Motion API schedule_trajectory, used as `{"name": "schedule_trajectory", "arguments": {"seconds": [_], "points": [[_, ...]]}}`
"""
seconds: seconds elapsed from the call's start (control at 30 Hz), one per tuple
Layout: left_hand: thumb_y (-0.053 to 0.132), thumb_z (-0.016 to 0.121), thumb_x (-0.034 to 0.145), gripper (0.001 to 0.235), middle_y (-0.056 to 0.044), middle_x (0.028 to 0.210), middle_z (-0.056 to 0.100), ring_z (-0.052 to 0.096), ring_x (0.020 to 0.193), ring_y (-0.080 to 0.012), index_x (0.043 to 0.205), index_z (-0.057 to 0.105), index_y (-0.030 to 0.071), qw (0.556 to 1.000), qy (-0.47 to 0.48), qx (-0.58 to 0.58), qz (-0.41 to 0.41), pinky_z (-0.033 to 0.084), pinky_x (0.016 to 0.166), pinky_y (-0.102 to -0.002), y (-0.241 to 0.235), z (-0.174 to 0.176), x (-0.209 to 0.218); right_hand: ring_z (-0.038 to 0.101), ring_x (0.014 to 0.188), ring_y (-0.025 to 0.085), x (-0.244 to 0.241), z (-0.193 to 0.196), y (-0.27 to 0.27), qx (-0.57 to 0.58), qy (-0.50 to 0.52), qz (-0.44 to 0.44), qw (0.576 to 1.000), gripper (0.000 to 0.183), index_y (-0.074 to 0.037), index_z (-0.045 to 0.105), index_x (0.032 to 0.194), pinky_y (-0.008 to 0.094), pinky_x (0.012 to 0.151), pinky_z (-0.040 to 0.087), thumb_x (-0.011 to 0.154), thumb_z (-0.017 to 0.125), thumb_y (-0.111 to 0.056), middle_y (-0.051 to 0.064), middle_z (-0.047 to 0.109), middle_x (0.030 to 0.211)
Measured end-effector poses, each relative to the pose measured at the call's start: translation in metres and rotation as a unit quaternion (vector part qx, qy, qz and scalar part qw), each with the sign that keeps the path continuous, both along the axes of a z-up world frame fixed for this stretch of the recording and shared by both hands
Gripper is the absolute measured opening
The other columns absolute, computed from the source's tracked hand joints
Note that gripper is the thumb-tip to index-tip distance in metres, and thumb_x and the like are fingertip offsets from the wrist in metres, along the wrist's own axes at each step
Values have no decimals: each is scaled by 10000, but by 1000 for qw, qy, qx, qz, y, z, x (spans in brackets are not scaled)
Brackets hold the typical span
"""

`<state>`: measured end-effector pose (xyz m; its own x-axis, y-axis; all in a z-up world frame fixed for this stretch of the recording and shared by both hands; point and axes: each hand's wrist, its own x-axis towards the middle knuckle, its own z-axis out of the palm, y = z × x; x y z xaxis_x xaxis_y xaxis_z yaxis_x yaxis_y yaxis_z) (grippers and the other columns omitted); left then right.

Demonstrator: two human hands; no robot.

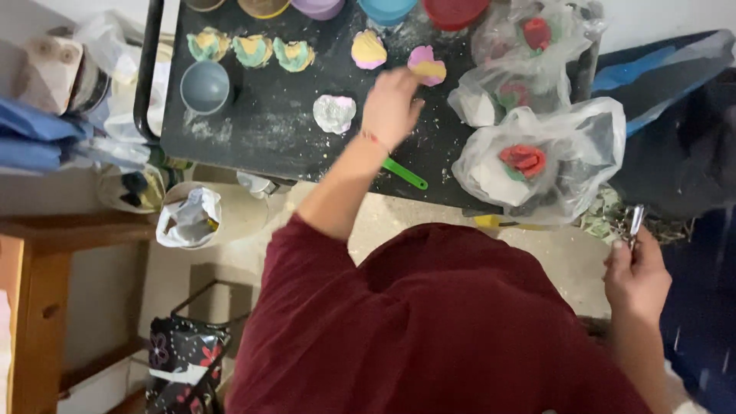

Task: The person uses a green sculpting tool to separate and shape small pieces of pink and yellow clay into flower-like forms. They repeatedly pick up the clay pieces, refine their edges, and place them on a cluttered work table or into a storage drawer.

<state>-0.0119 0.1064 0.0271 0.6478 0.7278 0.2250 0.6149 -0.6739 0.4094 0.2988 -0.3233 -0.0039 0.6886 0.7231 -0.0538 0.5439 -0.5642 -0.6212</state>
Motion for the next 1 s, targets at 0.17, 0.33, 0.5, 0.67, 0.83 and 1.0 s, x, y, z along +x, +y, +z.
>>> {"name": "schedule_trajectory", "arguments": {"seconds": [0.17, 0.33, 0.5, 0.67, 0.83, 1.0], "points": [[33, 684, 883, 748, 16, 1599, 444, 385, 1445, -327, 1562, 454, 245, 955, 202, 124, -181, 434, 1080, -520, 96, -42, 32, 621, 961, 398, -40, 7, -41, -49, -25, -45, 997, 312, -58, 653, 1382, 483, 863, 446, 1152, 608, -265, 195, 666, 1013], [-56, 635, 869, 772, 16, 1446, 598, 509, 1201, -367, 1562, 433, 215, 912, 299, 50, -276, 499, 850, -528, 101, -13, 46, 670, 1120, 353, -84, 18, -64, -17, -20, -80, 996, 491, -53, 612, 1556, 430, 962, 473, 1092, 663, -207, 215, 709, 1235], [292, 825, 696, 816, -110, 1230, 634, 535, 1152, -403, 1458, 558, 172, 948, 220, 95, -211, 514, 852, -564, 91, -13, 20, 646, 1099, 539, -142, 42, -55, -102, 22, -155, 982, 542, -106, 492, 1517, 572, 906, 466, 985, 595, -137, 261, 715, 1229], [269, 847, 750, 799, -147, 1292, 644, 622, 1157, -333, 1453, 521, 75, 940, -114, -270, -172, 510, 1014, -450, 26, 20, -42, 649, 1132, 471, -210, 9, -87, -89, 26, -173, 981, 376, -26, 609, 1382, 509, 947, 466, 1033, 578, -162, 256, 716, 1210], [301, 790, 901, 631, -160, 1305, 723, 716, 1183, -290, 1425, 539, 55, 646, -375, -652, -131, 622, 978, -437, -24, 13, -83, 630, 1112, 387, -261, -23, -94, -38, 10, -138, 990, 415, -70, 677, 1420, 447, 953, 456, 1009, 635, -115, 231, 683, 1229], [196, 580, 1026, 519, -297, 1382, 635, 606, 1293, -539, 1481, 441, -10, 459, -443, -756, -148, 647, 924, -457, -43, 38, -114, 676, 1128, 425, -295, 20, -10, -69, 76, -149, 984, 383, -118, 570, 1414, 498, 944, 496, 1038, 603, -181, 200, 699, 1310]]}}
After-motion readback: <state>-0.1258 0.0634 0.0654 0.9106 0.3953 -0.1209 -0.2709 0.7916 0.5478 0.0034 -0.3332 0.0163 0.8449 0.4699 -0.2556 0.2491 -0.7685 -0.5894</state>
